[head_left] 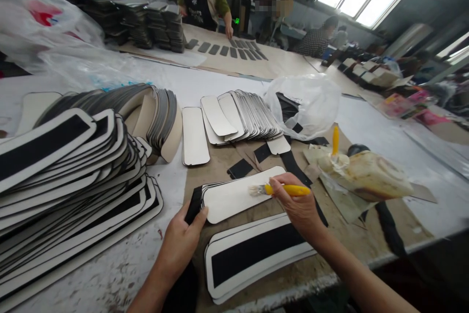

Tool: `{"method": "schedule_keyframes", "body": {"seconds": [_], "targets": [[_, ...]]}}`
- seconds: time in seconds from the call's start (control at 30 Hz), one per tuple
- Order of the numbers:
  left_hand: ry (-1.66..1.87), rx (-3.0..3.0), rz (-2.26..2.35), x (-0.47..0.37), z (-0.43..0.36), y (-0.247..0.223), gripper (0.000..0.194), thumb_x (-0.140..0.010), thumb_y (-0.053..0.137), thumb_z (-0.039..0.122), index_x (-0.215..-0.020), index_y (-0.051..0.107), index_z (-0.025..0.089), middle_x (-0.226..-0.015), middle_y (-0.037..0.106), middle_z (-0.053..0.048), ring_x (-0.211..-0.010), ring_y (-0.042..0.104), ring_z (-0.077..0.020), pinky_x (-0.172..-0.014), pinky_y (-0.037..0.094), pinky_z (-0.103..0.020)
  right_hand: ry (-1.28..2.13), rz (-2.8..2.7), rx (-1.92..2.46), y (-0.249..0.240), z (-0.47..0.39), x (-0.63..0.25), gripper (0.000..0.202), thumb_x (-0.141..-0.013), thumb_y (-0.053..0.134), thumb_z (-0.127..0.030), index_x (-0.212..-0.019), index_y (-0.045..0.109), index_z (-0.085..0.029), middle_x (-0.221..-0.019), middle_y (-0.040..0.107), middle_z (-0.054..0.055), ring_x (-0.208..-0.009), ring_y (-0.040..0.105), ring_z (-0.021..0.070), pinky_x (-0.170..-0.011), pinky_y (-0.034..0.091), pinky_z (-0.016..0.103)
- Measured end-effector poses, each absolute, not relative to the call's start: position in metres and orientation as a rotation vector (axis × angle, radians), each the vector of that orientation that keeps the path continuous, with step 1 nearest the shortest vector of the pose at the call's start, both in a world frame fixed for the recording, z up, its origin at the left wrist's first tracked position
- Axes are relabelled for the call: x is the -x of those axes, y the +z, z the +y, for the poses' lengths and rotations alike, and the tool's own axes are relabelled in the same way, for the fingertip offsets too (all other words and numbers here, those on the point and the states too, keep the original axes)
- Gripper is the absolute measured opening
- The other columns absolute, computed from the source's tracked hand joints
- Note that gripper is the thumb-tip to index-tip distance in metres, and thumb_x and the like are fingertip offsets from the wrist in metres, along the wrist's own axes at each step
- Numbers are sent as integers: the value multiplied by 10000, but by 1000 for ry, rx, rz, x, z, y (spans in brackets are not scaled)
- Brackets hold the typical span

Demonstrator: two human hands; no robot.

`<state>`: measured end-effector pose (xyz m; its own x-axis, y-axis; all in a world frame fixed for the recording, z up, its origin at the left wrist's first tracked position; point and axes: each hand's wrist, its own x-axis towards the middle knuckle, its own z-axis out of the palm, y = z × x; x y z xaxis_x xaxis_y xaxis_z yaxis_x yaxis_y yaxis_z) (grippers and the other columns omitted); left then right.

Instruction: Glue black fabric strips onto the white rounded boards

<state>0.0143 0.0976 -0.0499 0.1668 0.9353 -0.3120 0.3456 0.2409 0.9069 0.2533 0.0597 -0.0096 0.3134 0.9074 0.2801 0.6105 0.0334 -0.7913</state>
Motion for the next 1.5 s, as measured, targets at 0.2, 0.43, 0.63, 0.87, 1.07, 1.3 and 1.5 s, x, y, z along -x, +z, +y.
{"method": "schedule_keyframes", "body": {"seconds": [0.2, 0.43, 0.63, 0.87, 1.07, 1.3, 1.5], "targets": [[680, -1314, 1394, -14, 96, -52, 463, -762, 548, 525, -1050, 602, 167, -1024, 673, -75, -997, 581, -270, -884, 425, -345, -22, -1648, 1678, 5, 45, -308, 114, -867, 524, -266, -805, 594, -200, -790, 588, 48, -756, 552, 183, -741, 456, 347], [682, -1299, 1352, -13, 100, -51, 496, -744, 563, 543, -1039, 597, 146, -1002, 668, -82, -968, 580, -271, -857, 420, -350, -247, -1678, 1644, 37, 30, -305, 77, -861, 529, -226, -812, 586, -208, -772, 598, 46, -736, 560, 189, -732, 458, 355], [853, -1099, 1394, 5, 86, -23, 351, -745, 578, 514, -828, 557, 174, -544, 485, 49, -478, 419, -111, -448, 316, -215, -187, -1622, 1685, 60, 19, -284, 181, -875, 481, -353, -794, 594, -237, -807, 613, 55, -786, 573, 209, -732, 451, 343], [725, -700, 780, 4, 48, 27, 272, -808, 550, 407, -779, 548, 136, -532, 481, 17, -421, 279, -47, -401, 214, -179, 789, -1596, 1556, 54, 36, -196, 287, -793, 529, -468, -684, 594, -211, -523, 522, -15, -421, 462, 120, -395, 382, 236], [600, -736, 745, -8, 24, 30, 263, -809, 569, 385, -798, 555, 122, -517, 517, 6, -398, 322, -42, -409, 282, -174, 1454, -1237, 1369, 35, 37, -149, 279, -695, 642, -387, -624, 442, -207, -434, 465, -72, -399, 441, 89, -418, 366, 204], [595, -818, 823, -15, 14, 22, 308, -831, 521, 401, -853, 561, 97, -600, 595, -39, -455, 471, -73, -438, 359, -178, 1032, -1482, 1442, 37, 28, -167, 216, -776, 550, -365, -644, 530, -194, -559, 509, -33, -527, 480, 114, -524, 395, 236], [642, -799, 817, -25, 9, 25, 319, -811, 541, 422, -800, 545, 103, -565, 584, -27, -427, 473, -79, -425, 372, -190, 1371, -1302, 1469, 33, 22, -168, 244, -720, 620, -371, -644, 469, -196, -492, 490, -57, -449, 453, 100, -470, 361, 225]]}}
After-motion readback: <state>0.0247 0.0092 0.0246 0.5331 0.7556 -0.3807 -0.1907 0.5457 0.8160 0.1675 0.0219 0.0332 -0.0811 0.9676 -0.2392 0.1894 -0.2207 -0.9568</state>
